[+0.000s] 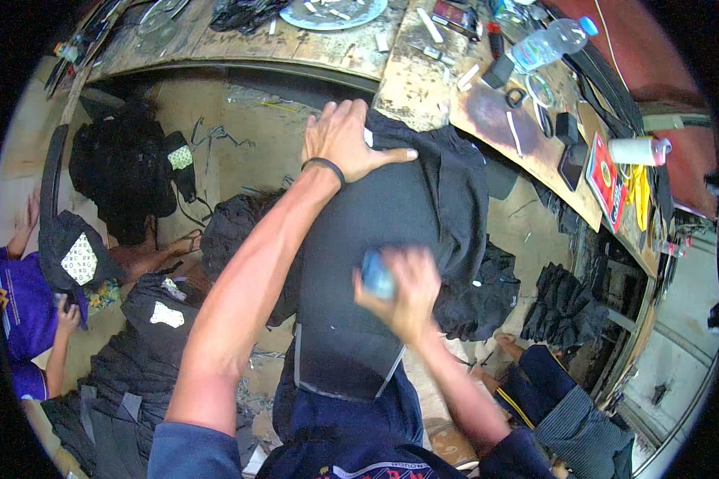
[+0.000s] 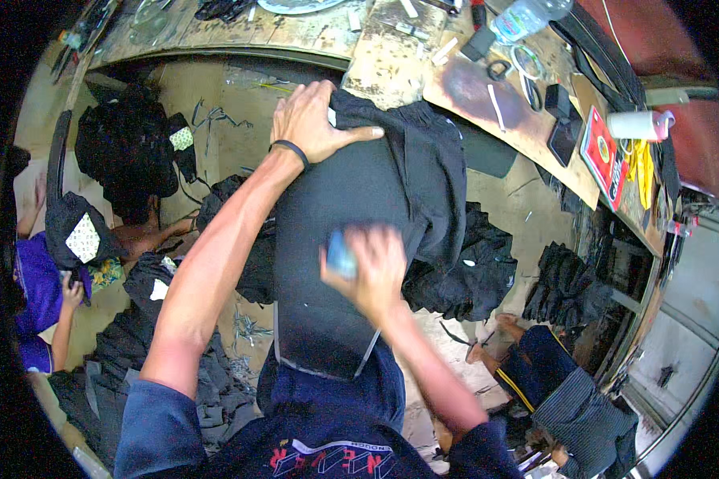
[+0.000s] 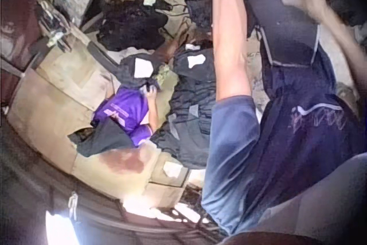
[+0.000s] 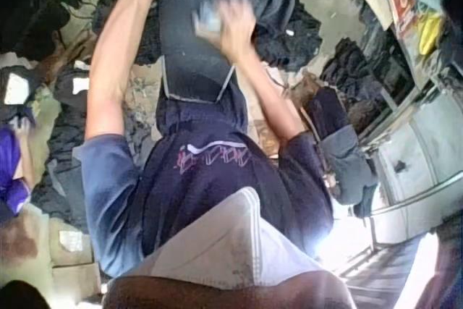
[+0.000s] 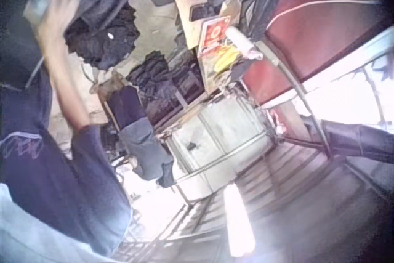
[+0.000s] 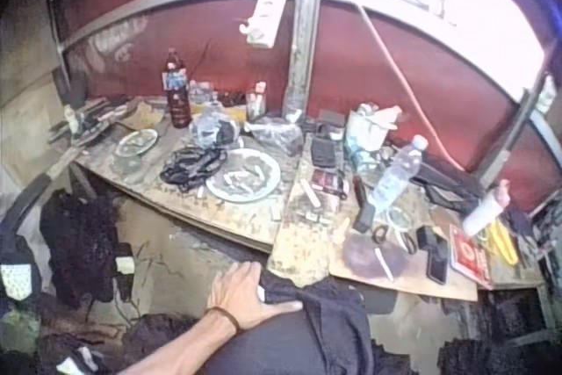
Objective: The person repeatedly rubs a small blue object against black garments laid on a flat board, moving the object back and forth across the fabric surface. The person handles multiple garments one at a time, rubbing each with the object and then setting them aside.
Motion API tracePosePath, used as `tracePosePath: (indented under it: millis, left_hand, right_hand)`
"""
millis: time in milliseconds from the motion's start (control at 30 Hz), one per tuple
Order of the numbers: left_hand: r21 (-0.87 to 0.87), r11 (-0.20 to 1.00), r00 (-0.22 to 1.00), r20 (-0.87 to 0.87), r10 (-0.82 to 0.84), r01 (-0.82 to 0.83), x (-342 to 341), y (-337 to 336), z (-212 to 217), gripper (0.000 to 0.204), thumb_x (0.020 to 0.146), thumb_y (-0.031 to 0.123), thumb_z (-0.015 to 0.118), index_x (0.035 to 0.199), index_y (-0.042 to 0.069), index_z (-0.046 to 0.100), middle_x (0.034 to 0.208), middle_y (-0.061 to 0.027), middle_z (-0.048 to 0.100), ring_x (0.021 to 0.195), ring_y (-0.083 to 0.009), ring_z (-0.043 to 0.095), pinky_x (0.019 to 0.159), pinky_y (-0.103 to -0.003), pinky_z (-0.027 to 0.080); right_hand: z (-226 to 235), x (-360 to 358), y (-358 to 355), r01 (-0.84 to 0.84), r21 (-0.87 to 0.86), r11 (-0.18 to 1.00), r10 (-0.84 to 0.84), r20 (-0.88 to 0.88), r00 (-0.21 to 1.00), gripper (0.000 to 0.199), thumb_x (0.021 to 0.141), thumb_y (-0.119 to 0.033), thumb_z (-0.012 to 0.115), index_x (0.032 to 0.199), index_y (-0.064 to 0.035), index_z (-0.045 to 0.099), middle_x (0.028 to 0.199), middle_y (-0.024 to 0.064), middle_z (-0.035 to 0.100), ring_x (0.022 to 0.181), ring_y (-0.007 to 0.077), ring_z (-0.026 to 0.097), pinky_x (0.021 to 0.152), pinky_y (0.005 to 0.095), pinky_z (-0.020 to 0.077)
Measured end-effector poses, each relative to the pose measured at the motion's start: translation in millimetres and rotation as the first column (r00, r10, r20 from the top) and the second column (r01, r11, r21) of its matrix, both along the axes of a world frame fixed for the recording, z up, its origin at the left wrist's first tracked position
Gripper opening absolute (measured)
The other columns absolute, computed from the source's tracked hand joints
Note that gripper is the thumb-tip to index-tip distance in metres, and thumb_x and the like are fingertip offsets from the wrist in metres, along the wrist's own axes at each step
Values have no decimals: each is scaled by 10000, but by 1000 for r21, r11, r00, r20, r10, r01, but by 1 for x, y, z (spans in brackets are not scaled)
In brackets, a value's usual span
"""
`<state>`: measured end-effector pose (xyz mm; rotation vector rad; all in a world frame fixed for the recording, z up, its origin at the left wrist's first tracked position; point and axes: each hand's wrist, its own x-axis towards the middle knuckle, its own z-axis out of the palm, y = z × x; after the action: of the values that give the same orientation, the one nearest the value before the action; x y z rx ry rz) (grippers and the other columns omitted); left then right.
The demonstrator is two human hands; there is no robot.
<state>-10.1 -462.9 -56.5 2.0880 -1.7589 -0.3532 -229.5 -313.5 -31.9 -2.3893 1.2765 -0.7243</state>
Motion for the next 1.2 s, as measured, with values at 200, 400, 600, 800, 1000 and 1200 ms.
tracePosePath:
  millis: [200,400,600,800,1000,1200]
  left_hand:
    - [8,1000,994,-108,-3,4,4,1,-2,1113,590,969,755,1176,24,703,1210,-153,723,1202,-344,641,1008,-563,493]
    - [67,998,995,-98,-7,13,3,1,3,1116,614,944,780,1238,24,677,1267,-181,692,1267,-368,602,1076,-562,469]
    - [-482,873,990,-144,2,-72,7,51,-4,1162,824,768,797,1649,46,412,1640,-276,432,1529,-436,407,1244,-556,341]
    - [220,969,422,-872,246,-111,-9,219,-59,753,1136,570,507,1535,-68,545,1491,-248,648,1404,-317,585,1226,-389,379]
    - [551,795,523,-770,367,254,-47,462,27,796,1094,328,671,1673,-49,275,1607,-205,520,1499,-279,469,1274,-424,344]
    - [118,395,204,-962,-183,911,-138,558,65,735,1094,429,641,1583,-62,395,1440,-316,627,1366,-403,616,1167,-494,463]
  right_hand:
    - [44,51,-28,-95,54,994,94,16,995,406,712,-282,946,971,-54,733,843,135,653,753,346,628,735,478,546]
    - [34,47,57,11,213,977,-14,12,1000,432,766,-375,938,997,-61,752,846,115,645,794,330,642,773,465,563]
    - [4,-72,-46,404,316,858,-485,245,839,526,1026,-405,625,1375,-20,708,1363,236,704,1345,360,624,1146,438,459]
    - [-34,-102,-45,236,792,564,-432,39,901,598,1035,-549,556,1322,-71,773,1425,176,698,1319,293,608,1168,412,432]
    - [17,-124,182,49,932,360,-154,8,988,817,1074,-666,536,1534,7,599,1569,198,613,1462,288,543,1256,419,384]
    - [60,-264,425,284,944,-167,-639,-323,698,715,1060,-593,597,1400,25,713,1386,113,737,1279,253,649,1130,353,465]
